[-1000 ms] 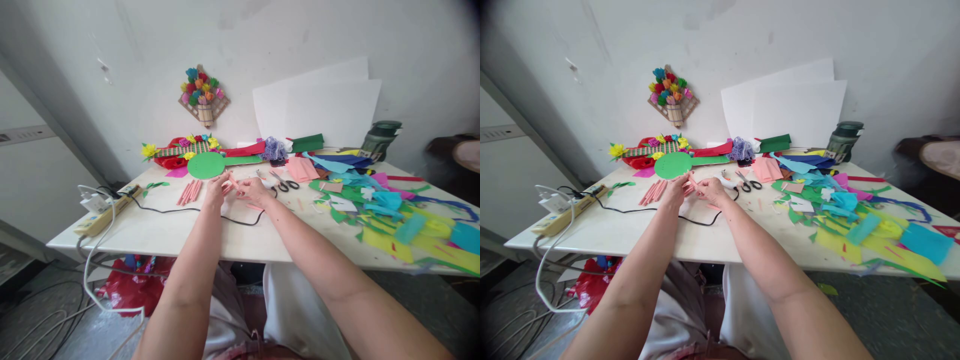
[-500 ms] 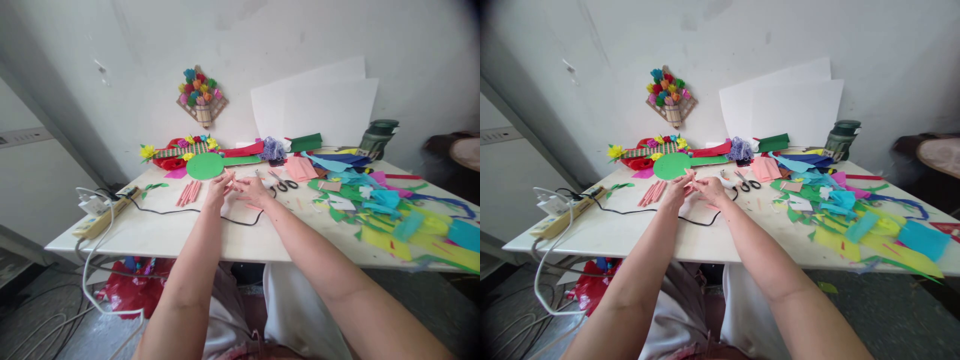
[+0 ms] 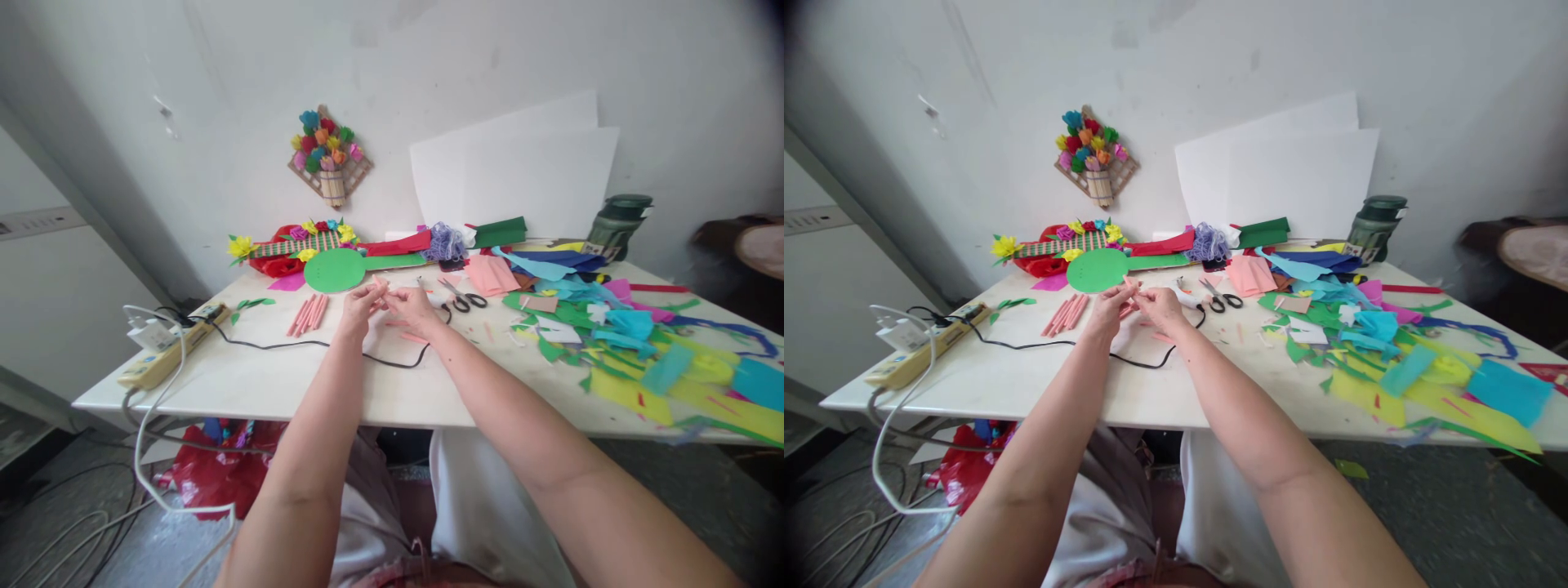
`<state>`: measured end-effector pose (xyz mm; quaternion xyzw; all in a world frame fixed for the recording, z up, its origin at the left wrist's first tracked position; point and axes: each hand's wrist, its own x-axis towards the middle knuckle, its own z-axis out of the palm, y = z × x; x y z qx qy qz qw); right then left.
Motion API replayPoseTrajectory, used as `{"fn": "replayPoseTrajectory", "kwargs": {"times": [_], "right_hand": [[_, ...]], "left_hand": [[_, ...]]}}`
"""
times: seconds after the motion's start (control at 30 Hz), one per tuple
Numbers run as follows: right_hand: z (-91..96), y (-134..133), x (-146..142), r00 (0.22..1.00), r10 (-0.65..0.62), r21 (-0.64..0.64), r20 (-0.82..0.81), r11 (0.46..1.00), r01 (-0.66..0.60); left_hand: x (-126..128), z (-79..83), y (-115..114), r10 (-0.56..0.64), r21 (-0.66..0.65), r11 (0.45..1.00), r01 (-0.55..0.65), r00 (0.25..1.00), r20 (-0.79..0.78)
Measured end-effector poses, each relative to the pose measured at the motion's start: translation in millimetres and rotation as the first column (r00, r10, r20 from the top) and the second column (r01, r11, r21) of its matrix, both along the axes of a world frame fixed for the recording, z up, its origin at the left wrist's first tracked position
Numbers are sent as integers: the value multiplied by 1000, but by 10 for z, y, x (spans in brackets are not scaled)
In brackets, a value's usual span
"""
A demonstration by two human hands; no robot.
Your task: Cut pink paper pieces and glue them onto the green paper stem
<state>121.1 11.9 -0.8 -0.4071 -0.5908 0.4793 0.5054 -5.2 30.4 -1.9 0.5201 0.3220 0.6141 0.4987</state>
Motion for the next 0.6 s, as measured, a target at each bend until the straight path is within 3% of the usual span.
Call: {"fn": "replayPoseTrajectory", "kwargs": {"times": [0.4, 0.6], "right_hand": [[11, 0, 11, 999, 54, -40, 0, 998, -54], [23, -28, 6, 1000, 5, -33, -3, 999, -5]], "left_hand": [[-44, -27, 44, 168, -35, 985, -168, 986, 20], [-60, -49, 70, 204, -16, 979, -204, 979, 14]]}}
